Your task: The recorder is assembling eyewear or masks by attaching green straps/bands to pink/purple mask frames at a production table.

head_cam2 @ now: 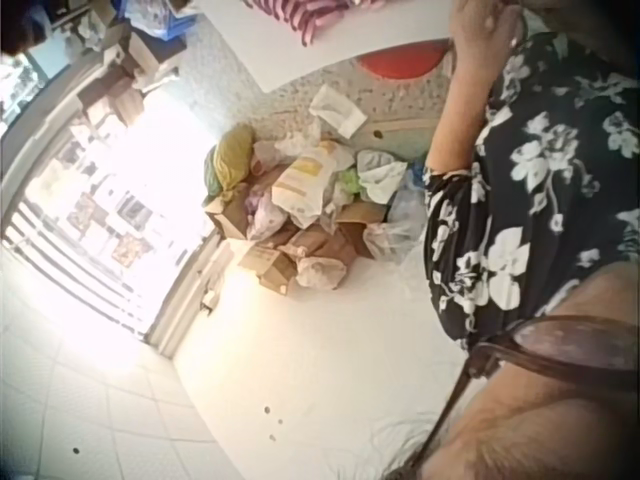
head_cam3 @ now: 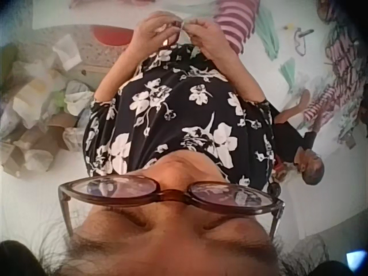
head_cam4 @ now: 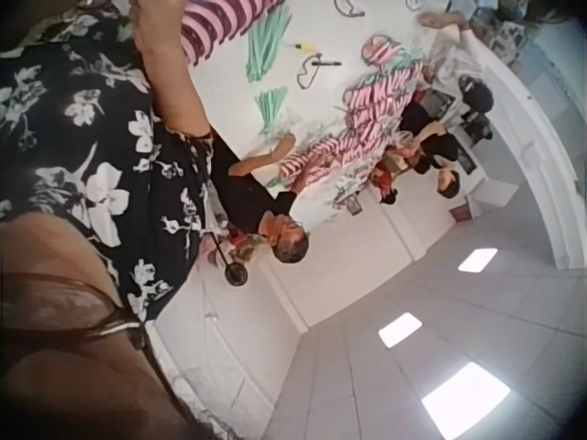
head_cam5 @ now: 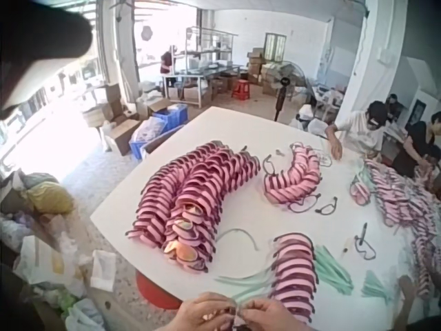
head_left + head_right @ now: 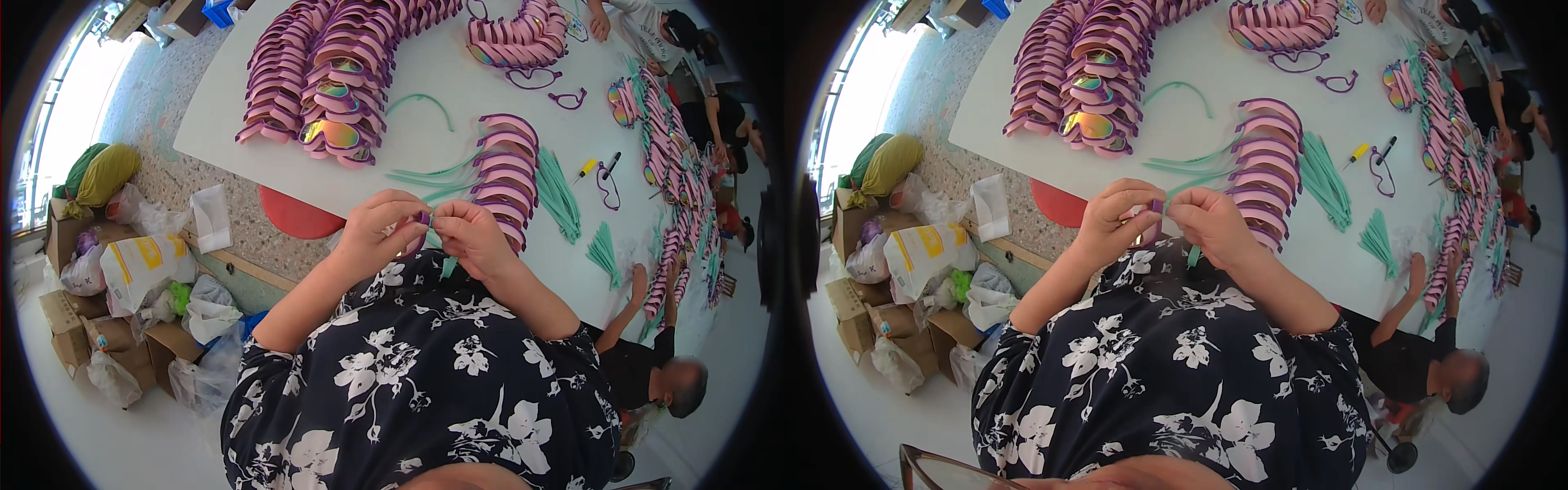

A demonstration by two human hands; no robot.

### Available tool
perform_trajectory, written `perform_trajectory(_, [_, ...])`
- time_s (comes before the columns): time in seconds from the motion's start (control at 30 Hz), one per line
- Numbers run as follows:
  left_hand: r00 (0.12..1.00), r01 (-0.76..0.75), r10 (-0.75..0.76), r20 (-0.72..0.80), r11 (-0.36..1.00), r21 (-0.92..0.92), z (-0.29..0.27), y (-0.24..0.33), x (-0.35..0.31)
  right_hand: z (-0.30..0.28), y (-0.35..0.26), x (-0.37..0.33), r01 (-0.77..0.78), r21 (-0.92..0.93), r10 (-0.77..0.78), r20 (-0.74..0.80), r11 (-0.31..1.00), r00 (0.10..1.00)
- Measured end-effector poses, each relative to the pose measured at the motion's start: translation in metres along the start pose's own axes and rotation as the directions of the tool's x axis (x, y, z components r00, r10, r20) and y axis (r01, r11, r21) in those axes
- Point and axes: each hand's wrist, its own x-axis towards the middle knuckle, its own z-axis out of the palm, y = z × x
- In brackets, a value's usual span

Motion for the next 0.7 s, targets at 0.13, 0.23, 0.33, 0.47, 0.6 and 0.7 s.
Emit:
perform_trajectory(0.13, [1.0, -0.003, 0.004, 0.026, 0.999, -0.033, 0.001, -0.004, 0.001, 0.0, -0.003, 0.001, -0.045, 0.038, 0.045, 0.008, 0.998, 0.999])
perform_trajectory(0.23, [0.998, -0.008, 0.011, 0.065, 0.999, -0.045, -0.001, -0.002, 0.004, 0.0, -0.008, 0.0, -0.055, -0.016, 0.055, 0.014, 0.998, 0.998])
perform_trajectory(0.33, [0.991, -0.1, 0.097, 0.097, 0.995, 0.029, -0.004, -0.002, 0.007, 0.0, -0.009, 0.003, -0.084, -0.06, 0.086, 0.027, 0.995, 0.996])
perform_trajectory(0.47, [0.987, -0.132, 0.124, 0.101, 0.988, 0.084, -0.007, -0.001, 0.002, -0.002, -0.006, 0.003, -0.232, 0.16, 0.207, 0.157, 0.959, 0.966])
perform_trajectory(0.6, [0.985, -0.161, 0.149, 0.092, 0.975, 0.155, -0.007, -0.001, 0.002, -0.004, 0.001, 0.004, -0.251, 0.239, 0.213, 0.175, 0.938, 0.961])
perform_trajectory(0.7, [0.989, -0.118, 0.103, 0.109, 0.983, 0.139, -0.003, -0.003, 0.0, -0.007, 0.009, -0.001, -0.17, 0.11, 0.161, 0.085, 0.979, 0.983])
